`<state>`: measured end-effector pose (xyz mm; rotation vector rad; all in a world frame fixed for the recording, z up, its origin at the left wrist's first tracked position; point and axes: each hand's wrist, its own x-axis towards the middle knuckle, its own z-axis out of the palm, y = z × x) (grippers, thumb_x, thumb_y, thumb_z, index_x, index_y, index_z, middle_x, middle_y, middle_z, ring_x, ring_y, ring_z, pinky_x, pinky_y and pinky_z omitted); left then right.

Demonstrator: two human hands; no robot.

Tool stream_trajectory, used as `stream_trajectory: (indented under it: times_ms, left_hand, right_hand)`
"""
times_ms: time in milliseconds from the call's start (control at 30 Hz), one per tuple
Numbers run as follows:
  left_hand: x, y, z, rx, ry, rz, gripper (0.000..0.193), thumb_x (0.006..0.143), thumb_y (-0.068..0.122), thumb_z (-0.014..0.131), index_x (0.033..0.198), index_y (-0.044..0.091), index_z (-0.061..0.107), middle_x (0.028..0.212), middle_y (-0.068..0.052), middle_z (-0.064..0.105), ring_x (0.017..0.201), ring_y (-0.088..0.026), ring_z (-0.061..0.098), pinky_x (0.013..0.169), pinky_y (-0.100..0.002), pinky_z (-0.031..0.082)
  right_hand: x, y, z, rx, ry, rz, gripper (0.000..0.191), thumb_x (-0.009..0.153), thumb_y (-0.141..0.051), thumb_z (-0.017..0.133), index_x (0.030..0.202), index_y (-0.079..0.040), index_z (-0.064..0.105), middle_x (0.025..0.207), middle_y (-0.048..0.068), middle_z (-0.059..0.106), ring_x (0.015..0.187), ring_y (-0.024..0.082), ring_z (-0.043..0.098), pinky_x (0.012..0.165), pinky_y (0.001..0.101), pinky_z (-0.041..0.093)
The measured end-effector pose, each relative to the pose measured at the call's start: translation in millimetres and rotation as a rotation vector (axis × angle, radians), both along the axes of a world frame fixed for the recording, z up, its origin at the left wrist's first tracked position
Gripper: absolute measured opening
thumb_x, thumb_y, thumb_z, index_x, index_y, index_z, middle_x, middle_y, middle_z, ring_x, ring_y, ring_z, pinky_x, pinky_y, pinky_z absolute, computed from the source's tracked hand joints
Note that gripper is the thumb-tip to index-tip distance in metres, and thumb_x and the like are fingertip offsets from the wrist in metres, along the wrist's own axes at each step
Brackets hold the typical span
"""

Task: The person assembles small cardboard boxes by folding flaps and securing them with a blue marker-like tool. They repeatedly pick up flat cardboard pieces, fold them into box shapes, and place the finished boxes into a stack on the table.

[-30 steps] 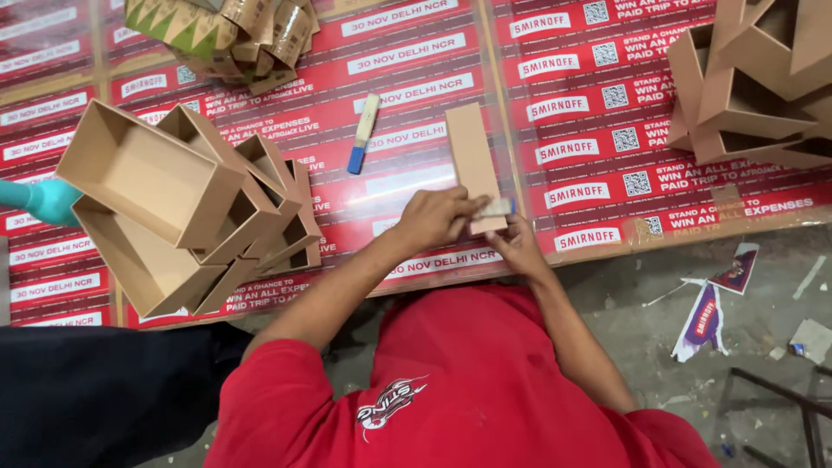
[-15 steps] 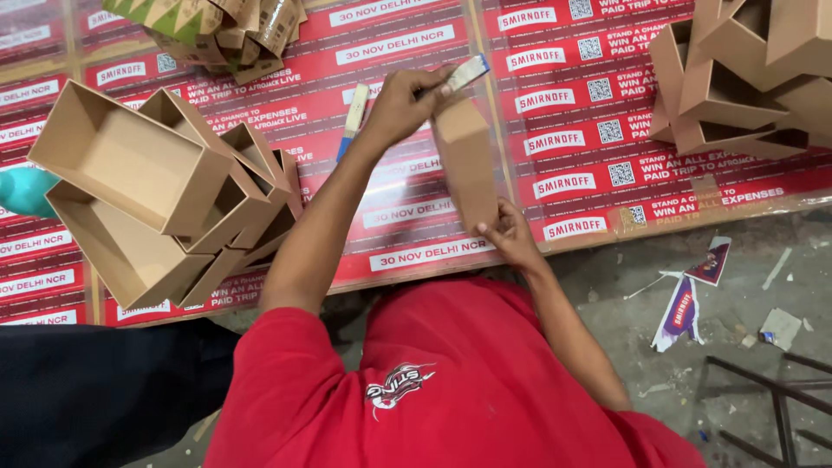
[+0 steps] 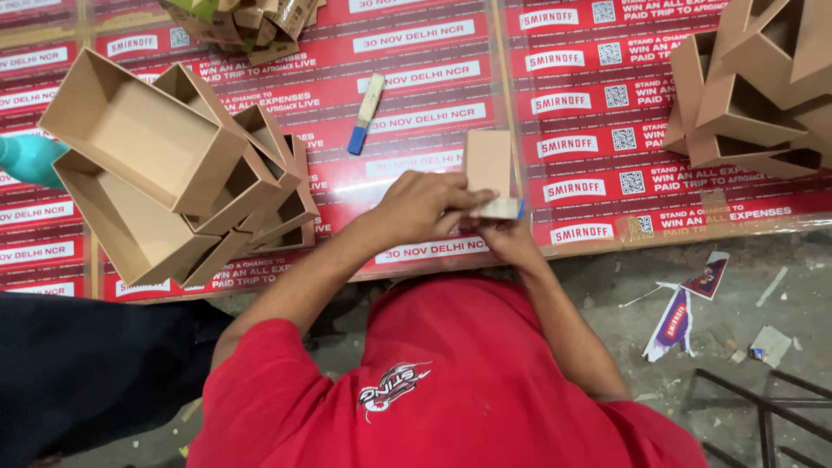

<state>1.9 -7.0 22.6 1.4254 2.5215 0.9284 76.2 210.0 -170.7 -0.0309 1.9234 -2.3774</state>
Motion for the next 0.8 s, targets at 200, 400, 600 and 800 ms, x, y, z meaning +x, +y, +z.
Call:
stream_trajectory:
  times_ms: [200, 400, 600, 800]
  left_hand:
    - [-44, 10, -29, -0.187, 0.142, 0.251, 0.027, 0.095, 0.024, 0.065, 0.120, 0.030, 0.075, 0.092, -0.003, 0.072, 0.069, -0.030, 0.069, 0.052, -0.046, 0.050]
    - [-108, -4, -78, 0.204, 0.210, 0.456, 0.019, 0.090, 0.021, 0.074, 0.108, 0.015, 0.077, 0.082, -0.010, 0.069, 0.079, -0.034, 0.068, 0.065, -0.049, 0.050]
    - [-99, 8, -125, 0.223, -0.081, 0.409, 0.014, 0.085, 0.009, 0.077, 0.097, 0.003, 0.074, 0.091, -0.015, 0.065, 0.089, -0.037, 0.063, 0.074, -0.047, 0.048]
    - [-133, 49, -119, 0.290, 0.074, 0.310, 0.018, 0.089, 0.006, 0.068, 0.105, 0.007, 0.077, 0.090, -0.012, 0.062, 0.091, -0.034, 0.059, 0.076, -0.045, 0.045]
  right_hand:
    - [-1, 5, 8, 0.111, 0.230, -0.030, 0.046, 0.095, -0.014, 0.078, 0.134, 0.001, 0.056, 0.120, 0.007, 0.066, 0.110, 0.016, 0.065, 0.095, 0.0322, 0.056]
    - [-30, 33, 32, 0.000, 0.206, -0.326, 0.066, 0.100, -0.045, 0.068, 0.138, 0.005, 0.049, 0.123, 0.013, 0.065, 0.108, 0.021, 0.067, 0.092, 0.0350, 0.057]
    - [-83, 58, 53, 0.126, -0.047, -0.507, 0.072, 0.097, -0.047, 0.072, 0.142, 0.005, 0.051, 0.137, 0.018, 0.059, 0.126, 0.030, 0.062, 0.108, 0.0425, 0.052]
    - [-92, 62, 65, 0.983, 0.104, -0.430, 0.084, 0.086, -0.039, 0.086, 0.154, -0.009, 0.048, 0.153, 0.021, 0.046, 0.140, 0.041, 0.041, 0.116, 0.0546, 0.033]
